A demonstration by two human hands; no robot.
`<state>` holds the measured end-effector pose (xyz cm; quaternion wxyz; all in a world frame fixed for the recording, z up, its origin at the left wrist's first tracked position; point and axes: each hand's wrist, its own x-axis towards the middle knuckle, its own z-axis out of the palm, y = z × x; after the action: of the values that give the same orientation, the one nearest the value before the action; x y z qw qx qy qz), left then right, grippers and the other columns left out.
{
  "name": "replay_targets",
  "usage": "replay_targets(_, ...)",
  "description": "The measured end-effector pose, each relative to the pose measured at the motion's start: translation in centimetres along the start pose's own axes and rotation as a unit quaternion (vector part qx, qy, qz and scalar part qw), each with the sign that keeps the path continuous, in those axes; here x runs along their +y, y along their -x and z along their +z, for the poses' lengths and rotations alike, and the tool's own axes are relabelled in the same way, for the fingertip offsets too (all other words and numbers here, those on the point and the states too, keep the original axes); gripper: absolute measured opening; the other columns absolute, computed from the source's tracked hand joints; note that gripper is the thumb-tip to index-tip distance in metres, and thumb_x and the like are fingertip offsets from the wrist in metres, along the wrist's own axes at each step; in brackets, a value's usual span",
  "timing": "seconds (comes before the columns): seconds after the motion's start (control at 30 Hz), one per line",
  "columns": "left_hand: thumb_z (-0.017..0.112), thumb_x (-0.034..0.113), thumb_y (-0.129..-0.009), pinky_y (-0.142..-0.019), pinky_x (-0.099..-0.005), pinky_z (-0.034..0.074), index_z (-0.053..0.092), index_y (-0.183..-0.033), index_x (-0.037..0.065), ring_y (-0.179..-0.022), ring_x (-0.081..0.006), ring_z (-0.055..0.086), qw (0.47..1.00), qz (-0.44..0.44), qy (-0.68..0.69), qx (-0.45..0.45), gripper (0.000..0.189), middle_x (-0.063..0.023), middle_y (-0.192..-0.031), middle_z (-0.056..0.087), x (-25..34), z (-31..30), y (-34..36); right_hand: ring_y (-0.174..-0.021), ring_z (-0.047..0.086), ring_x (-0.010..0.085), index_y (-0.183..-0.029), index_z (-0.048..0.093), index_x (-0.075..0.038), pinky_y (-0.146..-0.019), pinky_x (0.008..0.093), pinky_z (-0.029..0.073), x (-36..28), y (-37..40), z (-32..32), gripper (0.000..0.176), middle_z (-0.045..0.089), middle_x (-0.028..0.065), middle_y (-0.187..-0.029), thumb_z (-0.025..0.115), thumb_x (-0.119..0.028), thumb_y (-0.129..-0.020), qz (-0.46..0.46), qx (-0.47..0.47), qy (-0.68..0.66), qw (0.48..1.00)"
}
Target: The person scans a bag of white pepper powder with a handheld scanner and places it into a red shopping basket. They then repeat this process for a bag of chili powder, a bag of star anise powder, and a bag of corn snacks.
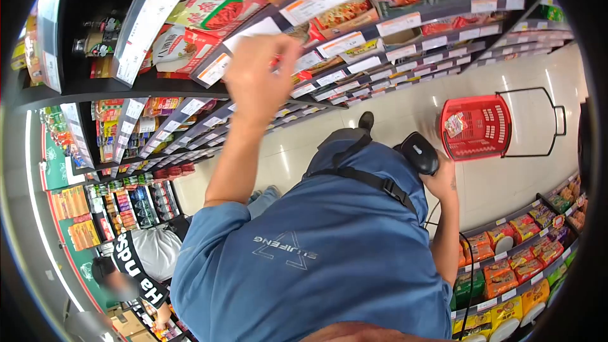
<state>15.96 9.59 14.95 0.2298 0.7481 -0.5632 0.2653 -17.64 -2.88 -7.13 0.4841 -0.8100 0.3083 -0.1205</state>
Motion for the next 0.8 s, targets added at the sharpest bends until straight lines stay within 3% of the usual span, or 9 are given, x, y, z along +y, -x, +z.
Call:
replay_targets(0.03, 0.077, 0.006, -0.075, -0.066, -0.0333, 0.049, 0.069, -0.079, 0.007, -0.071, -0.0218, 0.063, 0.997, 0.007, 0.066, -0.025, 0.009, -0.0056, -0.078, 0.068, 2.1, 1.4, 1.1, -0.084, 0.069, 0.0393, -0.093, 0.068, 0.004, -0.076, 0.0404, 0.054, 1.4, 1.2, 0.1, 0.038, 0.069, 0.0229, -0.092, 0.071, -0.009, -0.058, 0.077, 0.003, -0.06, 0.995)
replay_targets(0.07, 0.077, 0.008, -0.076, -0.065, -0.0333, 0.049, 0.069, -0.08, 0.008, -0.071, -0.0232, 0.063, 0.988, 0.016, 0.118, -0.099, 0.009, -0.006, -0.078, 0.068, 3.9, 2.9, 2.4, -0.08, 0.069, 0.0392, -0.091, 0.068, 0.003, -0.073, 0.0404, 0.054, 3.1, 2.0, 0.1, 0.035, 0.068, 0.0232, -0.077, 0.072, -0.011, -0.059, 0.094, -0.002, -0.065, 0.993)
replay_targets(0.2, 0.077, 0.022, -0.078, -0.065, -0.0365, 0.05, 0.068, -0.09, 0.008, -0.074, -0.0249, 0.063, 0.902, 0.119, 0.264, -0.319, 0.021, -0.0055, -0.076, 0.065, 10.1, 9.7, 6.7, -0.078, 0.066, 0.0425, -0.087, 0.067, -0.002, -0.073, 0.0463, 0.053, 8.0, 4.2, 0.0, 0.034, 0.066, 0.0253, -0.078, 0.072, -0.021, -0.06, 0.191, -0.005, 0.026, 0.981)
replay_targets(0.4, 0.07, 0.029, -0.085, -0.071, -0.0405, 0.051, 0.067, -0.097, 0.009, -0.08, -0.028, 0.065, 0.771, 0.182, 0.281, -0.541, 0.023, -0.0073, -0.081, 0.066, 13.3, 20.0, 9.9, -0.072, 0.068, 0.0357, -0.091, 0.068, 0.002, -0.071, 0.0415, 0.053, 12.2, 8.7, 0.3, 0.035, 0.066, 0.0238, -0.074, 0.071, -0.017, -0.062, 0.319, 0.064, -0.093, 0.941)
replay_targets(0.6, 0.069, 0.032, -0.086, -0.071, -0.0416, 0.051, 0.068, -0.097, 0.009, -0.08, -0.0296, 0.066, 0.656, 0.272, 0.287, -0.643, 0.026, -0.0095, -0.082, 0.067, 18.1, 32.2, 11.1, -0.069, 0.068, 0.0327, -0.09, 0.068, 0.003, -0.07, 0.0397, 0.053, 13.7, 11.8, 0.5, 0.033, 0.066, 0.0226, -0.073, 0.069, -0.017, -0.063, 0.416, 0.127, -0.156, 0.887)
replay_targets(0.67, 0.069, 0.032, -0.086, -0.071, -0.0418, 0.052, 0.068, -0.096, 0.008, -0.08, -0.0301, 0.066, 0.623, 0.266, 0.292, -0.675, 0.025, -0.0103, -0.082, 0.068, 20.4, 36.3, 11.2, -0.06, 0.06, 0.0199, -0.085, 0.065, 0.004, -0.064, 0.0363, 0.051, 14.2, 12.4, 0.9, 0.028, 0.063, 0.014, -0.066, 0.07, -0.013, -0.063, 0.453, 0.16, -0.164, 0.862)
replay_targets(0.73, 0.068, 0.031, -0.086, -0.071, -0.0419, 0.052, 0.069, -0.095, 0.008, -0.079, -0.0306, 0.067, 0.595, 0.253, 0.294, -0.704, 0.025, -0.0112, -0.083, 0.069, 22.3, 41.0, 11.9, -0.059, 0.06, 0.0201, -0.085, 0.065, 0.004, -0.063, 0.0363, 0.051, 14.4, 12.6, 0.1, 0.028, 0.062, 0.0132, -0.065, 0.07, -0.013, -0.063, 0.489, 0.155, -0.174, 0.841)
replay_targets(0.8, 0.067, 0.031, -0.087, -0.071, -0.0419, 0.052, 0.069, -0.093, 0.008, -0.08, -0.0306, 0.068, 0.564, 0.245, 0.284, -0.735, 0.024, -0.0123, -0.084, 0.07, 23.9, 46.1, 13.7, -0.066, 0.066, 0.0275, -0.089, 0.066, 0.004, -0.068, 0.0377, 0.052, 14.8, 12.4, -0.6, 0.032, 0.066, 0.0201, -0.071, 0.071, -0.014, -0.062, 0.534, 0.185, -0.222, 0.794)
